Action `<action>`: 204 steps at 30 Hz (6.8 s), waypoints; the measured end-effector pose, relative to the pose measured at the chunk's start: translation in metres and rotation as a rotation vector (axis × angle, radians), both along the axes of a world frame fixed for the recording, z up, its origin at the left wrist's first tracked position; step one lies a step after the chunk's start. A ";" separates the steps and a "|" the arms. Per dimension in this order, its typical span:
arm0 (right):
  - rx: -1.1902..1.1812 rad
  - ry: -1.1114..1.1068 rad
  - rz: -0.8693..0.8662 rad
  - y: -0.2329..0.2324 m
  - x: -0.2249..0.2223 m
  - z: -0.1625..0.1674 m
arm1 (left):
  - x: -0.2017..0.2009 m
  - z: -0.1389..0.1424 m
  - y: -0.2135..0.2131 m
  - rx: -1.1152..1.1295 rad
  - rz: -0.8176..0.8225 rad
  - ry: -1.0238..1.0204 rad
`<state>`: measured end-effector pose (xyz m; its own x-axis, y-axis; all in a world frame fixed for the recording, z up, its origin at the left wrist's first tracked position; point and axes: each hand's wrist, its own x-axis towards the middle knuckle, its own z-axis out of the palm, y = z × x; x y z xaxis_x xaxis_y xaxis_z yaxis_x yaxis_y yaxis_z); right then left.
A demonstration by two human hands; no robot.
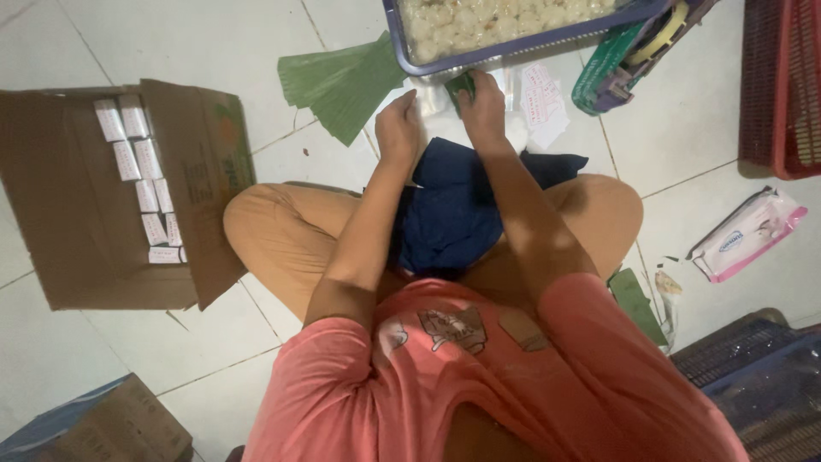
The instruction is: The person sits on the floor wrapping white cylindrical items in green leaves, folding the leaf around each item and placing the wrapped items into a cardboard box alongside already wrapped ones. They repeatedly take new items and leaves from nearby trays and stack finished pieces in the box.
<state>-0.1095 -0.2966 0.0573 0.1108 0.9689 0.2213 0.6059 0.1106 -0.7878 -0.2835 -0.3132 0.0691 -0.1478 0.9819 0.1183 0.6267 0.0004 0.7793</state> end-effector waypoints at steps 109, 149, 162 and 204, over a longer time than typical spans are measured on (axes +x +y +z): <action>-0.244 0.425 0.034 -0.081 0.018 0.104 | -0.103 0.053 -0.142 -0.130 0.027 -1.291; 0.089 -0.309 0.306 -0.147 -0.016 0.175 | -0.003 0.060 -0.103 -0.225 -0.201 -1.196; 0.218 -0.259 0.257 -0.155 -0.020 0.184 | 0.004 0.096 -0.097 -0.192 -0.344 -1.529; 0.104 0.231 0.084 -0.146 0.029 0.086 | 0.015 0.072 -0.118 -0.543 -0.202 -1.152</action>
<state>-0.0802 -0.4425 0.1432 0.0899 0.9502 0.2985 0.3968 0.2407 -0.8858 -0.2682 -0.4307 0.1416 0.2590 0.8805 -0.3972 -0.3770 0.4707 0.7977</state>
